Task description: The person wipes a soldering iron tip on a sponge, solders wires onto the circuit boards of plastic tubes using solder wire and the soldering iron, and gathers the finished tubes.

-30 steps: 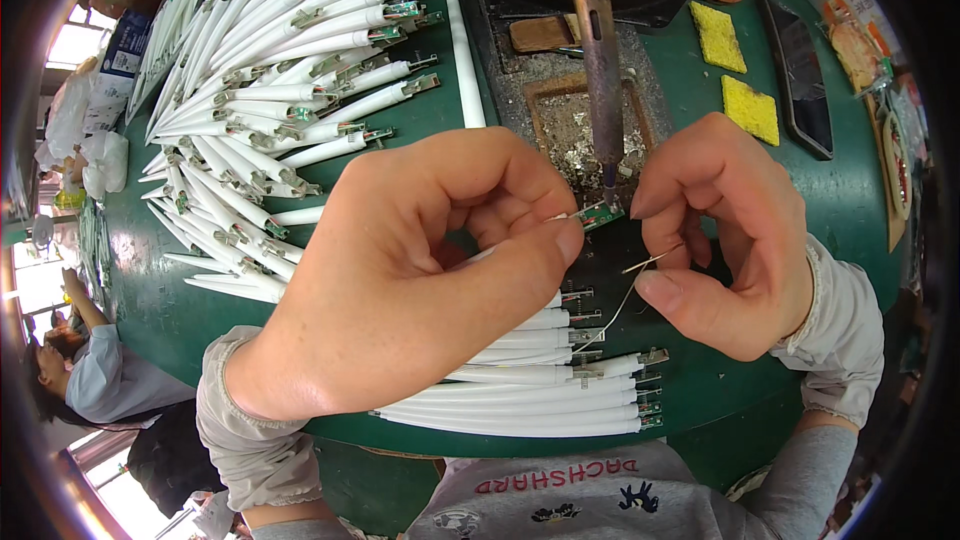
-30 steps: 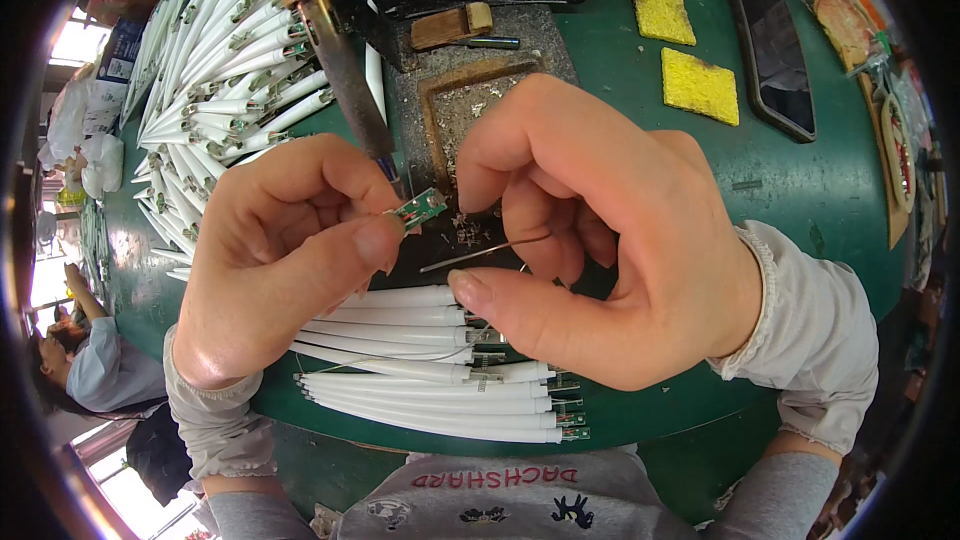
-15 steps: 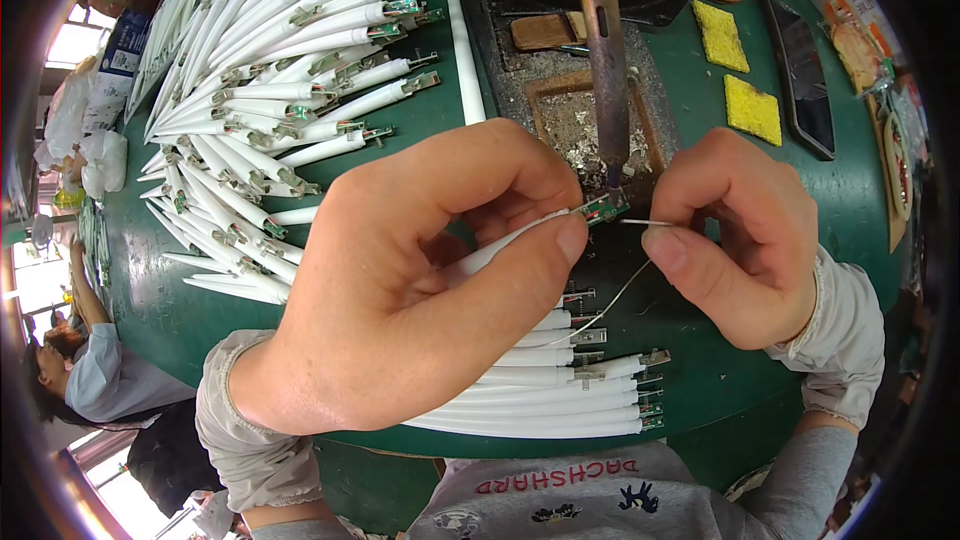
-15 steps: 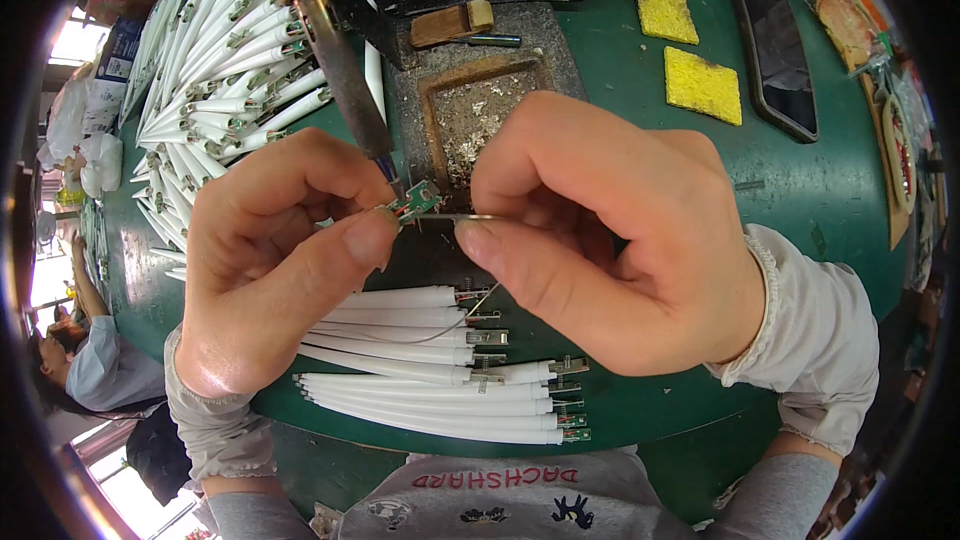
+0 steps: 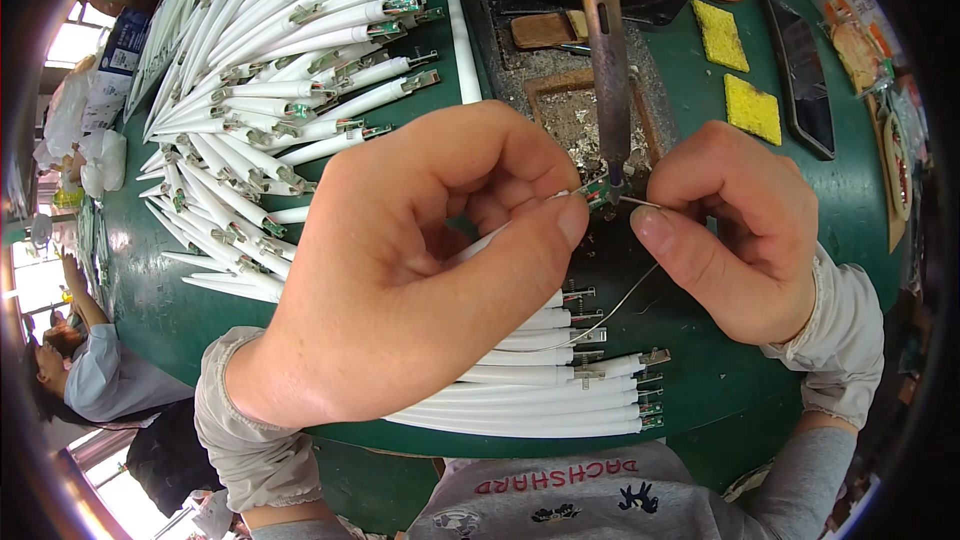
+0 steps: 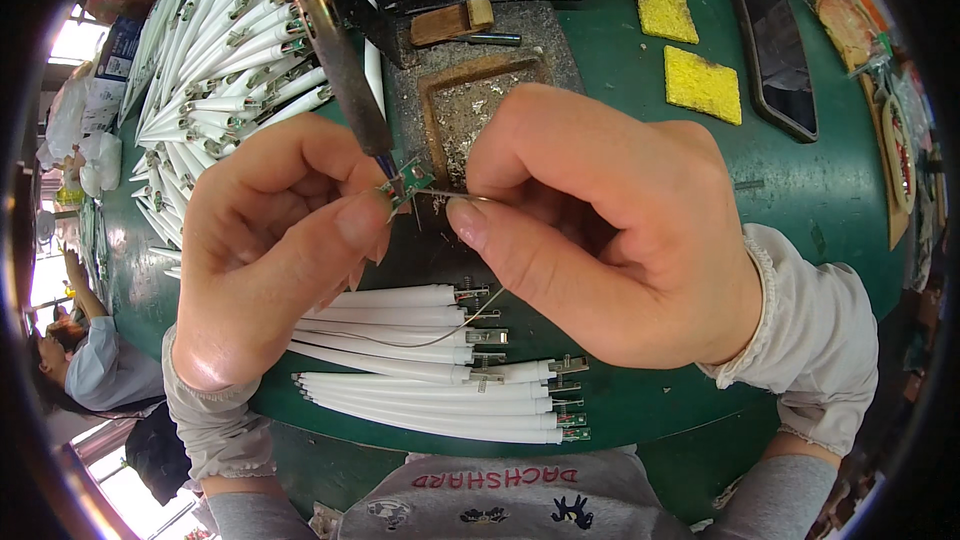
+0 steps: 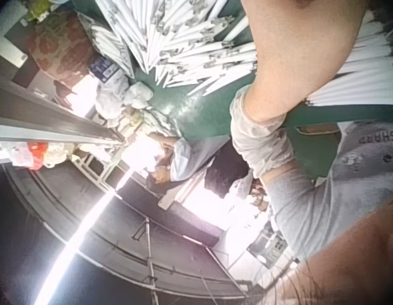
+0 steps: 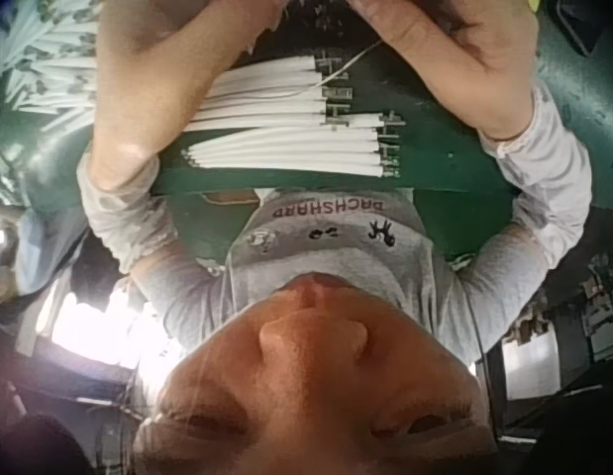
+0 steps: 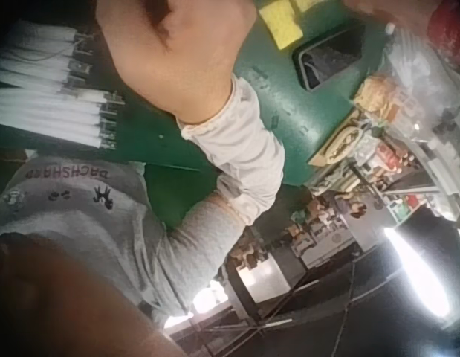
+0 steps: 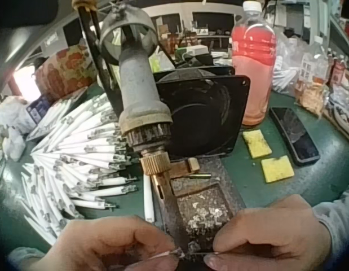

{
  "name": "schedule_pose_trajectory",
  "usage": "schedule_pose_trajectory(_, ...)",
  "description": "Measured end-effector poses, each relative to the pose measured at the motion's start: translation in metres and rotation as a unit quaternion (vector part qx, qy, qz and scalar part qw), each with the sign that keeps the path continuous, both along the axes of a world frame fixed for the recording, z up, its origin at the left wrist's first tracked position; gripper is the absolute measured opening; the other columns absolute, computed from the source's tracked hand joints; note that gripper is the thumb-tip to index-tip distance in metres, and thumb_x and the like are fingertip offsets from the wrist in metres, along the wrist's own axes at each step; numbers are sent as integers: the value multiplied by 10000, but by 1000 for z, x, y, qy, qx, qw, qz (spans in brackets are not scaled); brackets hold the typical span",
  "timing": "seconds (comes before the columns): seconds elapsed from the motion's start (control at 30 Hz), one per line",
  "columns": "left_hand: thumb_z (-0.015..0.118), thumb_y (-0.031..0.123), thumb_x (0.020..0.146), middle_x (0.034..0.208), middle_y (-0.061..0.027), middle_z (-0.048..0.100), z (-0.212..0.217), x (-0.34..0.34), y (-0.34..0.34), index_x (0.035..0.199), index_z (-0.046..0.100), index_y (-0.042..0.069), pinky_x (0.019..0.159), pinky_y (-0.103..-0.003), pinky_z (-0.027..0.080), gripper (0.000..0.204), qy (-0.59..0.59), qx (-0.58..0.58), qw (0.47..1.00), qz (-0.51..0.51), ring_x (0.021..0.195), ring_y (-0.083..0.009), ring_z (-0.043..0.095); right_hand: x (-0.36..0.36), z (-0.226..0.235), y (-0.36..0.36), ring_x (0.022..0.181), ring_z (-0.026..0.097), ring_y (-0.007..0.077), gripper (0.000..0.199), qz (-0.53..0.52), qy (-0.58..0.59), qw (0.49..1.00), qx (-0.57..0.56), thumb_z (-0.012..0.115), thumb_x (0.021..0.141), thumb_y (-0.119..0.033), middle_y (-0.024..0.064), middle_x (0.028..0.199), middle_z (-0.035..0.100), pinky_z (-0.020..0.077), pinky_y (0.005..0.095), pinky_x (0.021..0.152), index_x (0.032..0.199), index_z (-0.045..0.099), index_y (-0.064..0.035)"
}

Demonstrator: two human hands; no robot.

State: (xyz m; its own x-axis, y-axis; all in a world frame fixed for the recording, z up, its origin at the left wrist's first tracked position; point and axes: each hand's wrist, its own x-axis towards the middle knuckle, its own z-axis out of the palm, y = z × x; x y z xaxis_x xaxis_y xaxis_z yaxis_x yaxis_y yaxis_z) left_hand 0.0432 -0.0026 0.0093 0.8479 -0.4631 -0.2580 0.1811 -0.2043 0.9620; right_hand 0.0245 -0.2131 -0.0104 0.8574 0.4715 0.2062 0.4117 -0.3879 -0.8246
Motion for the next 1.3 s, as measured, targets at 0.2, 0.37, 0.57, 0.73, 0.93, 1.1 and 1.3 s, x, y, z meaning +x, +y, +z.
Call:
schedule_pose_trajectory(0.2, 584, 89, 823, 674, -33, 552, 2, 0, -2, 899, 526, 4, 438, -165, 308, 128, 59, -41, 997, 24, 515, -32, 438, 0, 1, 1, 595, 449, 98, 89, -2, 26, 1000, 15, 599, 801, -44, 50, 743, 499, 360, 217, 529, 807, 523, 2)
schedule_pose_trajectory(0.37, 573, 90, 825, 669, -33, 554, 4, 0, -2, 899, 529, 9, 433, -163, 309, 119, 60, -44, 997, 21, 511, -32, 437, -1, 1, 1, 609, 449, 101, 91, 1, 18, 999, 29, 601, 797, -36, 59, 753, 494, 360, 217, 536, 802, 521, 7)
schedule_pose_trajectory(0.57, 568, 103, 826, 667, -33, 557, 4, 5, -1, 877, 543, 12, 427, -160, 308, 108, 110, -46, 992, 31, 508, -32, 442, -2, 2, 1, 616, 454, 77, 108, -19, 105, 993, 50, 574, 814, -50, 48, 777, 475, 365, 201, 542, 862, 502, 15)
schedule_pose_trajectory(0.73, 579, 112, 824, 671, -30, 560, 2, 4, 1, 862, 548, 13, 422, -161, 304, 111, 115, -28, 992, 34, 505, -34, 441, -4, 5, 3, 623, 452, 62, 126, -36, 190, 976, 104, 553, 822, -47, 48, 812, 460, 368, 190, 554, 896, 475, 19)
schedule_pose_trajectory(0.93, 597, 104, 816, 688, -19, 557, -1, 0, 3, 873, 541, -5, 473, -165, 319, 136, 15, 32, 999, 3, 558, -33, 454, -3, 3, 1, 628, 451, 62, 108, -8, 101, 994, 42, 546, 819, -18, 55, 832, 456, 374, 187, 565, 884, 469, 21)
schedule_pose_trajectory(1.1, 610, 89, 804, 731, -28, 557, -3, -3, 2, 897, 536, -24, 518, -180, 336, 165, -51, 4, 999, -7, 610, -50, 467, -4, 3, 2, 638, 452, 66, 103, -7, 87, 996, 37, 541, 818, -1, 62, 834, 457, 379, 190, 570, 887, 470, 26)
schedule_pose_trajectory(1.3, 606, 81, 803, 742, -36, 557, -4, -1, 2, 898, 533, -26, 523, -183, 342, 161, -75, 15, 997, -17, 620, -57, 476, -4, 0, 0, 641, 454, 69, 111, 1, 61, 996, 61, 544, 814, 6, 69, 844, 460, 389, 192, 571, 895, 471, 29)
